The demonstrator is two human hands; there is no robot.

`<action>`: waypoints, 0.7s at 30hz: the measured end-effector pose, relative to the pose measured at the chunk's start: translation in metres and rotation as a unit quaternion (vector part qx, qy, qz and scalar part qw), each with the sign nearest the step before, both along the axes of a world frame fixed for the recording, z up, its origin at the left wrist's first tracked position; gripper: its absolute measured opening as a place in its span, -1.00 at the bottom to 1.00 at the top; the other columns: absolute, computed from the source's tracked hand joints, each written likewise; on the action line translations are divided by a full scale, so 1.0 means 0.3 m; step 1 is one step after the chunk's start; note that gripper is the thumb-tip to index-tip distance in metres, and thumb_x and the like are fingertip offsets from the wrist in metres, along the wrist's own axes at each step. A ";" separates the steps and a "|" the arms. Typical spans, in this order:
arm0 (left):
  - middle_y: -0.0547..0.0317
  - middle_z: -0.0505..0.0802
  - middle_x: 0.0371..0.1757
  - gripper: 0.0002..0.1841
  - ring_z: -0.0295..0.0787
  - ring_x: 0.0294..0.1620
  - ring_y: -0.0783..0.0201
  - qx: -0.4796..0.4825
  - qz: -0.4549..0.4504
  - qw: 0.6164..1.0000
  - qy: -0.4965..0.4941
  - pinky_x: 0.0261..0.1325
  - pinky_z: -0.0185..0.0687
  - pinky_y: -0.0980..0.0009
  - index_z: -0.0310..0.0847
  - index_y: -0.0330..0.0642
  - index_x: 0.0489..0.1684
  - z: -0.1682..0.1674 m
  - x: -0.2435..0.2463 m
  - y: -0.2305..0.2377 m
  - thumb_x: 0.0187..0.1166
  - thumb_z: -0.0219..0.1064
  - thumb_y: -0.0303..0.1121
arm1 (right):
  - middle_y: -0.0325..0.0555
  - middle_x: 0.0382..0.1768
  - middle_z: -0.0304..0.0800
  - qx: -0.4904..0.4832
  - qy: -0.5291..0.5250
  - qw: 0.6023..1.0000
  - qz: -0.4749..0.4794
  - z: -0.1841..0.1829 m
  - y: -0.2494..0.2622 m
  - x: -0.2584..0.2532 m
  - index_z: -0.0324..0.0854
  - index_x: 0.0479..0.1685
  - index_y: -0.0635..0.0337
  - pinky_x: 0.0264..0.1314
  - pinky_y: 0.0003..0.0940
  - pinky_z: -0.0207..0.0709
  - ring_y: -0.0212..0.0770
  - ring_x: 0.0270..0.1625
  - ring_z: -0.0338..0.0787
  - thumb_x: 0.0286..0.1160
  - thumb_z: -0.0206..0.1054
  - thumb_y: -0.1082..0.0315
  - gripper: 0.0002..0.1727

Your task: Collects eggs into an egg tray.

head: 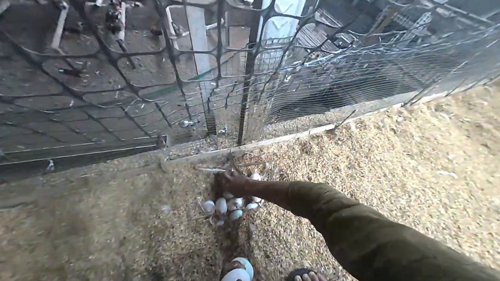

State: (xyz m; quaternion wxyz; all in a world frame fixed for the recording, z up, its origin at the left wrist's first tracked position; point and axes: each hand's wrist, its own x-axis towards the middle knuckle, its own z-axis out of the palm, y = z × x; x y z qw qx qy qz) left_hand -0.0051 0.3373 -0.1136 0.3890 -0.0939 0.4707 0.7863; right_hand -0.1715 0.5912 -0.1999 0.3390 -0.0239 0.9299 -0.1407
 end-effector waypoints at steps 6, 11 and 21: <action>0.26 0.88 -0.19 -0.37 0.86 -0.34 0.32 0.042 0.004 0.999 0.022 -0.34 0.83 0.37 0.61 0.05 -0.01 0.047 0.003 -0.042 0.02 0.72 0.15 | 0.37 0.64 0.39 -0.118 0.034 0.988 -0.090 0.015 0.081 -0.008 0.48 0.64 0.11 0.56 0.42 0.36 0.39 0.62 0.45 0.34 0.61 0.04 -0.19; 0.31 0.88 -0.18 -0.51 0.84 -0.32 0.38 -0.023 -0.001 0.994 0.103 -0.30 0.82 0.43 0.64 0.04 0.02 0.178 -0.030 -0.098 0.17 0.65 -0.02 | 0.11 0.14 0.75 -0.426 -0.036 0.840 -0.333 0.154 0.071 0.124 0.56 0.40 0.24 0.20 -0.01 0.65 -0.08 0.11 0.76 0.69 0.18 -0.02 -0.45; 0.10 0.86 -0.17 -0.61 0.77 -0.27 0.22 -0.487 -0.107 0.852 0.163 -0.15 0.72 0.16 0.67 0.01 0.21 0.605 -0.156 -0.653 0.50 0.52 -0.10 | -0.19 -0.32 0.81 -0.480 -0.086 0.806 -0.336 0.265 -0.118 0.237 0.53 0.10 0.14 -0.32 -0.35 0.72 -0.30 -0.37 0.78 0.69 -0.15 -0.05 -0.50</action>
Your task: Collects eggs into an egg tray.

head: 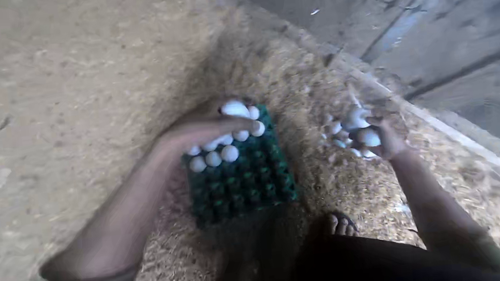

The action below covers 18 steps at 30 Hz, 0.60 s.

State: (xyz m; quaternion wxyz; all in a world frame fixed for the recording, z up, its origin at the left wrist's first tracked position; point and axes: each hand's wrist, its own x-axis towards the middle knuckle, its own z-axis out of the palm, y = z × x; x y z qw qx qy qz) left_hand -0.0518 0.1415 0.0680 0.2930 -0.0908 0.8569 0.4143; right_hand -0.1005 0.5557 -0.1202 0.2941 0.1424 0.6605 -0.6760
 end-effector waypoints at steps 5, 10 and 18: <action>-0.26 0.58 0.39 -0.48 0.63 0.28 -0.20 -0.189 -0.055 0.977 0.081 0.19 0.57 -0.29 0.78 -0.01 0.08 -0.068 0.079 -0.253 0.25 0.65 0.08 | -0.29 -0.32 0.83 0.042 0.083 0.993 0.079 0.114 -0.132 -0.002 0.56 0.20 0.05 -0.36 -0.38 0.75 -0.36 -0.41 0.80 0.12 0.41 -0.21 -0.31; -0.21 0.46 0.61 -0.44 0.81 0.00 -0.16 -0.263 -0.123 0.953 0.089 -0.05 0.75 -0.21 0.81 0.12 0.08 -0.202 0.289 -0.239 0.18 0.65 0.21 | 0.07 0.29 0.67 0.174 0.237 0.904 0.310 0.236 -0.382 0.046 0.71 0.23 0.24 0.18 -0.19 0.76 -0.17 0.18 0.77 0.25 0.63 0.22 -0.47; -0.15 0.40 0.64 -0.40 0.79 0.06 -0.07 -0.266 -0.136 0.954 0.031 -0.02 0.75 -0.09 0.78 0.18 0.15 -0.227 0.299 -0.208 0.21 0.58 0.30 | 0.44 0.69 0.14 0.367 0.280 0.717 0.522 0.237 -0.831 0.119 0.47 0.65 -0.06 0.25 0.29 0.63 0.45 0.50 0.51 0.23 0.66 0.03 -0.15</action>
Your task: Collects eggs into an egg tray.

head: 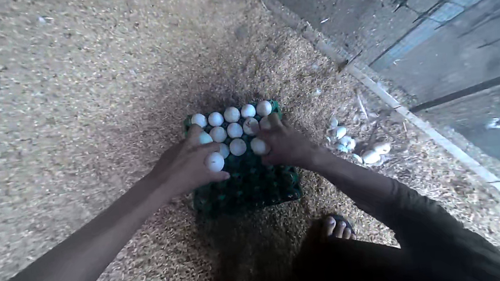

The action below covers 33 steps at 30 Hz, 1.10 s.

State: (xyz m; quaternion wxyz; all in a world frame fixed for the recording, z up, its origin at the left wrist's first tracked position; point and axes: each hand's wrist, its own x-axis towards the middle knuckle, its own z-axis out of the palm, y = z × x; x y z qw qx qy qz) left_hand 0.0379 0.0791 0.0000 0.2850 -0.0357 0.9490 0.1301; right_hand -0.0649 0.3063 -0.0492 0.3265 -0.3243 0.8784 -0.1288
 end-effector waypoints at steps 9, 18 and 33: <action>-0.15 0.44 0.60 -0.45 0.79 0.02 -0.07 0.041 0.010 0.998 0.048 -0.05 0.74 -0.10 0.81 0.13 -0.02 0.011 -0.010 -0.019 0.16 0.64 0.27 | 0.36 0.55 0.37 -0.074 -0.037 0.997 0.002 -0.022 0.084 -0.010 0.66 0.50 -0.06 0.22 0.13 0.70 0.24 0.24 0.75 0.70 0.20 0.33 -0.58; -0.14 0.50 0.51 -0.39 0.75 0.08 -0.11 0.047 -0.013 0.996 0.075 -0.07 0.72 -0.14 0.81 0.09 -0.05 -0.020 -0.055 0.027 0.10 0.63 0.33 | 0.33 0.43 0.52 -0.132 -0.040 0.989 -0.054 -0.047 0.141 0.012 0.56 0.40 0.23 0.19 0.11 0.71 0.19 0.17 0.79 0.54 0.47 0.16 -0.48; -0.44 0.61 0.44 -0.50 0.79 0.01 -0.37 -0.040 -0.306 0.909 0.282 -0.16 0.70 -0.17 0.85 0.08 0.03 -0.233 -0.053 0.262 0.15 0.69 0.10 | 0.16 -0.06 0.78 -0.267 0.111 0.939 -0.188 -0.077 0.292 0.053 0.73 0.02 0.36 -0.17 -0.05 0.77 0.01 -0.19 0.85 0.53 0.45 0.14 -0.61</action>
